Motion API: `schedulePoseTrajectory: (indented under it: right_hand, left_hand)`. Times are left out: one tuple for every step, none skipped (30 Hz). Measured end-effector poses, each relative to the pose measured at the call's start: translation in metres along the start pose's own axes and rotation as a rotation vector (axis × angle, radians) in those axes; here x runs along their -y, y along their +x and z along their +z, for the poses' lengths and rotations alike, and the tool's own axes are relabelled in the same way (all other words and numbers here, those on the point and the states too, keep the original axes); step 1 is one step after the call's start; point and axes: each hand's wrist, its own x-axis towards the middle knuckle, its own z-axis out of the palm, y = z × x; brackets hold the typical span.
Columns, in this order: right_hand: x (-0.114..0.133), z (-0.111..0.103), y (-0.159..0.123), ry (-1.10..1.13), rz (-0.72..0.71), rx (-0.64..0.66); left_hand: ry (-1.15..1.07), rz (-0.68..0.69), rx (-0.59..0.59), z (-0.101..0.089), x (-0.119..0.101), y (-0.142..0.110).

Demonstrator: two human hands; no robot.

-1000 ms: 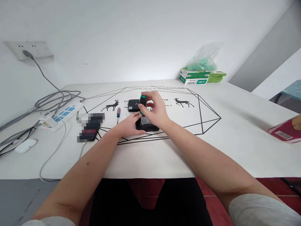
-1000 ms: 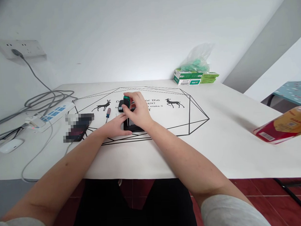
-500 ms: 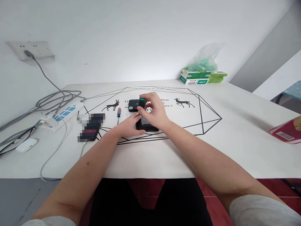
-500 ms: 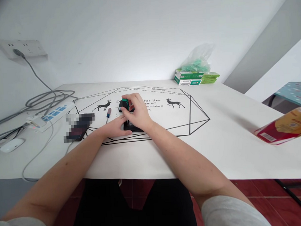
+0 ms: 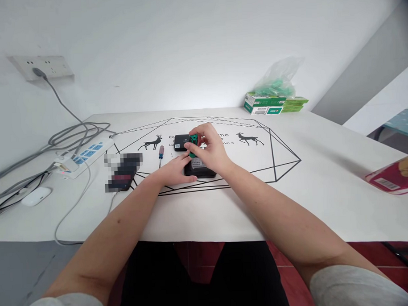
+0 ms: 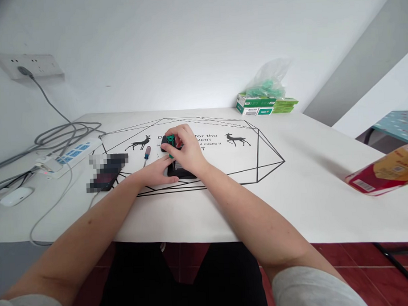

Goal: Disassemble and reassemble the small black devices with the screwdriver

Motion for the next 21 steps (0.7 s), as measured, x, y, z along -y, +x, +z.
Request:
schedulePoseTrajectory:
  right_hand:
    - [-0.001,-0.001,0.0,0.014,0.008,0.012]
    - [-0.002,-0.001,0.0,0.038,0.019,0.028]
    - [-0.003,-0.002,0.0,0.073,0.037,0.048]
    - [-0.004,-0.003,-0.001,0.113,0.059,0.07]
    - [-0.004,-0.004,-0.002,0.152,0.079,0.095]
    - [-0.004,-0.005,-0.003,0.182,0.096,0.12]
    - [-0.003,-0.005,-0.003,0.194,0.1,0.143]
    - [-0.003,-0.006,-0.003,0.186,0.087,0.157]
    - [-0.002,-0.006,-0.003,0.158,0.057,0.159]
    - [-0.002,-0.006,-0.003,0.117,0.018,0.148]
    - [-0.002,-0.006,-0.002,0.075,-0.022,0.13]
    - [-0.003,-0.007,-0.002,0.04,-0.059,0.11]
    - [-0.003,-0.007,-0.001,0.015,-0.087,0.092]
    - [-0.004,-0.007,0.0,0.0,-0.103,0.076]
    - [-0.004,-0.007,0.0,-0.009,-0.11,0.061]
    - [-0.004,-0.007,0.001,-0.013,-0.113,0.047]
    - [-0.004,-0.008,0.001,-0.011,-0.115,0.033]
    - [-0.003,-0.008,0.001,-0.006,-0.117,0.023]
    - [-0.002,-0.008,0.001,0.004,-0.116,0.017]
    - [-0.001,-0.008,0.001,0.014,-0.108,0.015]
    - [0.0,-0.007,0.0,0.024,-0.087,0.018]
  left_hand:
    - [-0.008,-0.001,0.026,-0.001,-0.001,0.0]
    - [-0.016,-0.006,0.05,-0.002,-0.002,-0.001]
    - [-0.023,-0.017,0.067,-0.003,-0.003,-0.001]
    - [-0.027,-0.031,0.076,-0.004,-0.004,-0.002]
    - [-0.028,-0.048,0.084,-0.005,-0.006,-0.002]
    - [-0.025,-0.065,0.093,-0.006,-0.007,-0.003]
    - [-0.019,-0.081,0.102,-0.007,-0.008,-0.003]
    - [-0.009,-0.094,0.111,-0.007,-0.009,-0.003]
    - [0.001,-0.102,0.116,-0.007,-0.009,-0.003]
    - [0.012,-0.104,0.117,-0.007,-0.01,-0.003]
    - [0.02,-0.101,0.113,-0.007,-0.01,-0.003]
    - [0.025,-0.095,0.108,-0.007,-0.01,-0.003]
    - [0.026,-0.088,0.099,-0.007,-0.009,-0.003]
    - [0.024,-0.085,0.092,-0.007,-0.009,-0.003]
    - [0.021,-0.088,0.088,-0.007,-0.01,-0.003]
    - [0.018,-0.097,0.089,-0.007,-0.01,-0.003]
    - [0.018,-0.111,0.093,-0.007,-0.01,-0.003]
    - [0.022,-0.126,0.101,-0.008,-0.011,-0.003]
    - [0.029,-0.138,0.11,-0.008,-0.012,-0.003]
    - [0.037,-0.145,0.118,-0.008,-0.012,-0.003]
    - [0.041,-0.144,0.122,-0.009,-0.013,-0.003]
